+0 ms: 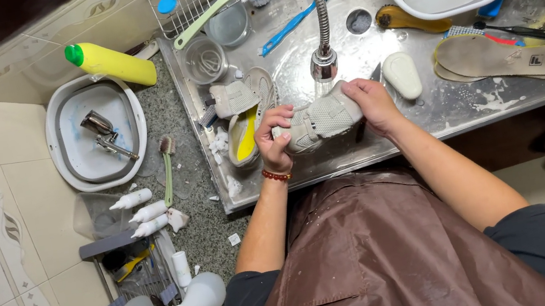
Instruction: Washing a white sneaker in a sink using a brush and water.
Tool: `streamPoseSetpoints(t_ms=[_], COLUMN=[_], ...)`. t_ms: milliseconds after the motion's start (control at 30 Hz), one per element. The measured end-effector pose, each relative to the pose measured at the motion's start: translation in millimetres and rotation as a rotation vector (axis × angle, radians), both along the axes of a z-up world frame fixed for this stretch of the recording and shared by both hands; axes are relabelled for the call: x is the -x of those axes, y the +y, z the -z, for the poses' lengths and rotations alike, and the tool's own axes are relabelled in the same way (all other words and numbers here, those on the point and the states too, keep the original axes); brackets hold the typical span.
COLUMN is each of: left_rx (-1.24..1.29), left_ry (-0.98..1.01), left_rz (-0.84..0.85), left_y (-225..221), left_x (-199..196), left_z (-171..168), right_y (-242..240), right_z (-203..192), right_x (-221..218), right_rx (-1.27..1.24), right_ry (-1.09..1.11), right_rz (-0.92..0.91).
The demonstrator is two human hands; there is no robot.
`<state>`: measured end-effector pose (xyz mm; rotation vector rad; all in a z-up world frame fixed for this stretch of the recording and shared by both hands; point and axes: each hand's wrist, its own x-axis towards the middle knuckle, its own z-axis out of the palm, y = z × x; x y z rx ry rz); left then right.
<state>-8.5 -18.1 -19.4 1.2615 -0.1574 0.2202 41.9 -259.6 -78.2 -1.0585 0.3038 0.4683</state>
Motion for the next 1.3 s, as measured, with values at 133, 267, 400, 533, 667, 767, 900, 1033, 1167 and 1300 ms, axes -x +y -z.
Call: streamPoseSetpoints(t_ms=[133,267,400,533,667,767,900,1033,1167,1300], left_rx=[0.062,0.172,0.29,0.373,0.625,0.784,0.882,0.909,0.779,0.202], left_ry=[0.031,0.084,0.126,0.162,0.303,0.438,0.655,0.656,0.784,0.601], left_rz=[-0.055,-0.109,-0.103,-0.049,0.056,0.058,-0.07,-0.042,-0.041,-0.123], left_y=[2.8,3.4,2.1,-5.1,-18.3,-30.8,-50.1,-69.5,-88.6,-87.9], left_x=[-5.6,-17.8,-34.7,-52.1,-69.3,-78.0,-80.6,-78.6,-77.5,-70.0], left_z=[8.5,14.8,32.1,60.6,93.7,120.7,149.7,129.9,92.0,123.4], right_y=[2.8,12.3,5.8,-20.8,-51.0,-67.7,-92.5,-112.2,-126.1,-130.4], right_z=[-35.4,5.8,4.9,-32.5,-43.2,-49.1,-35.3,-25.5,-15.4,-11.5], right_x=[-12.2,-23.0,-23.0,-18.7,-3.9,14.5,28.4,31.5,33.8,39.0], right_rx=[0.057,0.249,0.306,0.075,0.379,0.899,1.342,1.186,1.03,0.967], right_ry=[-0.069,-0.16,-0.125,-0.068,-0.144,-0.385,-0.78,-0.696,-0.553,-0.495], right_rz=[-0.124,-0.065,0.069,0.081,0.089,0.062,-0.097,-0.114,-0.062,-0.01])
